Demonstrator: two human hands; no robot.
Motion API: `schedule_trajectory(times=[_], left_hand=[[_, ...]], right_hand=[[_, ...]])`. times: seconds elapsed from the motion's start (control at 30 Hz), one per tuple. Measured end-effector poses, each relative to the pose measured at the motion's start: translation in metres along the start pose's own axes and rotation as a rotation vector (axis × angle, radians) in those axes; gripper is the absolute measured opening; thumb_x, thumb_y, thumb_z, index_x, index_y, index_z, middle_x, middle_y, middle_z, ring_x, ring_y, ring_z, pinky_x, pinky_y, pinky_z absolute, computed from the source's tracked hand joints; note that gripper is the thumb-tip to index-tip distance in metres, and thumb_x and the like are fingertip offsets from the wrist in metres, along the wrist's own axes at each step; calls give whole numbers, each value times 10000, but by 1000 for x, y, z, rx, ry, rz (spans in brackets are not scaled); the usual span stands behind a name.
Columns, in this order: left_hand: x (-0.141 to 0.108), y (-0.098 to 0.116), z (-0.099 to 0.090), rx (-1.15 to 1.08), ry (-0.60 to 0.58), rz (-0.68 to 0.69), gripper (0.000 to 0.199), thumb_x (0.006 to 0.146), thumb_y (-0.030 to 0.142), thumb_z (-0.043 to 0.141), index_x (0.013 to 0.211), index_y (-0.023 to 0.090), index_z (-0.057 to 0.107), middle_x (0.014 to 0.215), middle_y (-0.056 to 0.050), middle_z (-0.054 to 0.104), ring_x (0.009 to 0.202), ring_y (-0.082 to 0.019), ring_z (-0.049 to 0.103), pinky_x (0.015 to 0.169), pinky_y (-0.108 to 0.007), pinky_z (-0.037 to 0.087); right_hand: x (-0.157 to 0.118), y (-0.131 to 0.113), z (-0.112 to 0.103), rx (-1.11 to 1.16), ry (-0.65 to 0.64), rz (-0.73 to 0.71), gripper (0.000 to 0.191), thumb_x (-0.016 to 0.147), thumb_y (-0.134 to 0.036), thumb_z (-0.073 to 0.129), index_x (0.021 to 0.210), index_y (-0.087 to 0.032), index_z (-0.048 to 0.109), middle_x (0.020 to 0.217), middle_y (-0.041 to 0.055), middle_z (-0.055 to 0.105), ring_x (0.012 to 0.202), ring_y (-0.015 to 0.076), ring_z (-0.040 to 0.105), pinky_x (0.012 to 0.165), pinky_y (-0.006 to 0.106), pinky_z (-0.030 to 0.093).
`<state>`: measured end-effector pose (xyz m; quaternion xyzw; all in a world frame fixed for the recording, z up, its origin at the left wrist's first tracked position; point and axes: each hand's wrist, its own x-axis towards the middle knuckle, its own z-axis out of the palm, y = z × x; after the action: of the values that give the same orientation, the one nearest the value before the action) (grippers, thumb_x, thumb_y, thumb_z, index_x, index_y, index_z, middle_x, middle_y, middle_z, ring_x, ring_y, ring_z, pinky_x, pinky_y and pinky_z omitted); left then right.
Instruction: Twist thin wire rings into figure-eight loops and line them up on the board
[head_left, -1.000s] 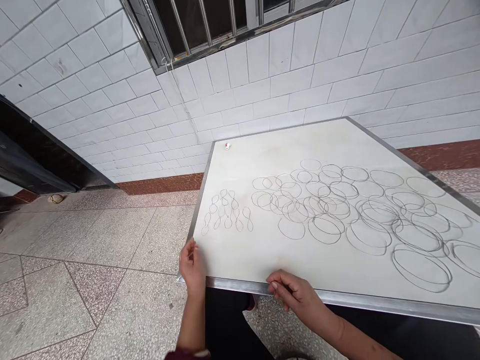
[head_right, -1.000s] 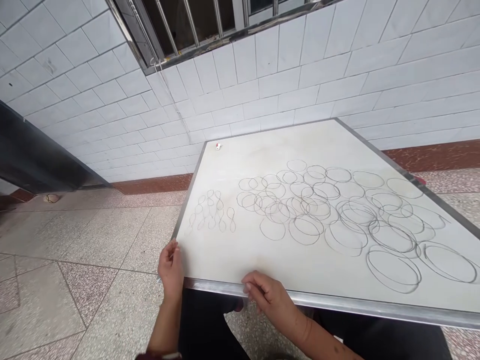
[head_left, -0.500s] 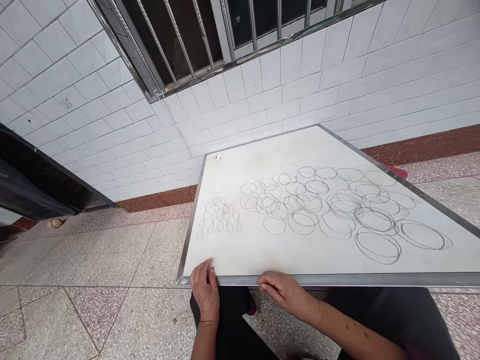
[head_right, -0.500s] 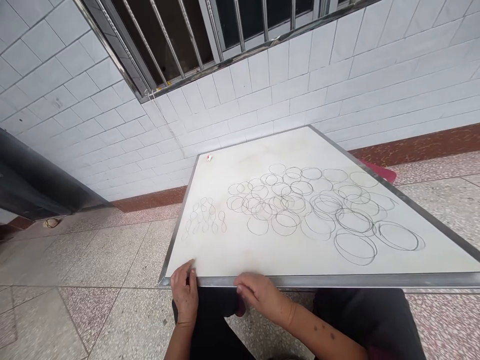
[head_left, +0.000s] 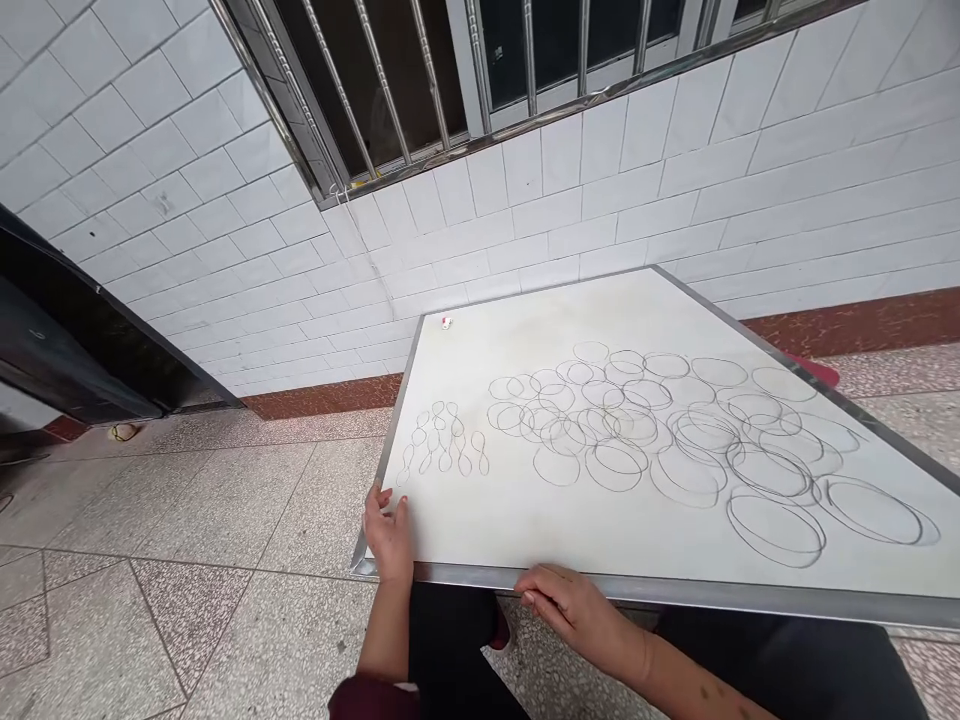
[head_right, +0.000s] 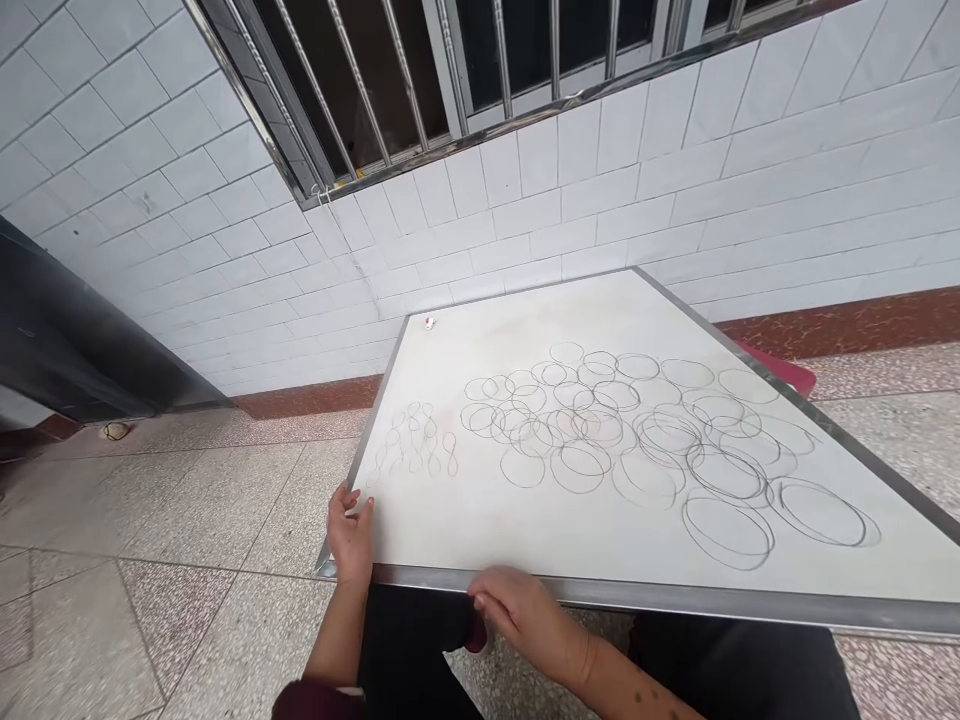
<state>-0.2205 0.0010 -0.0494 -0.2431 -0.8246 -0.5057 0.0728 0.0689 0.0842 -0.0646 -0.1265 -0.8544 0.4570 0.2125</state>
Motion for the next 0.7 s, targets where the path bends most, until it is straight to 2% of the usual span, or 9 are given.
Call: schedule_trajectory(times=[0.13, 0.3, 0.7], left_hand=[[24, 5, 16, 132, -46, -4, 603, 774, 247, 665, 1342, 235, 462, 1096, -67, 678, 1125, -293, 548, 971, -456, 399], [36, 6, 28, 245, -93, -19, 609, 790, 227, 640, 1364, 191, 441, 1127, -87, 681, 1131, -311, 532, 966, -459, 385], [38, 5, 29, 294, -113, -27, 553, 824, 196, 582, 1361, 184, 451, 1069, -87, 699, 1063, -292, 565, 954, -437, 388]], right_hand=[[1, -2, -2, 15, -23, 7, 276, 1011, -288, 372, 939, -207, 626, 857, 37, 667, 793, 170, 618, 730, 281, 473], [2, -6, -5, 27, -56, -18, 318, 1026, -296, 348, 931, -227, 643, 853, 27, 658, 781, 160, 602, 738, 275, 471], [4, 4, 0, 4, -64, -28, 237, 1010, -266, 350, 993, -233, 584, 845, 27, 661, 754, 162, 625, 695, 284, 501]])
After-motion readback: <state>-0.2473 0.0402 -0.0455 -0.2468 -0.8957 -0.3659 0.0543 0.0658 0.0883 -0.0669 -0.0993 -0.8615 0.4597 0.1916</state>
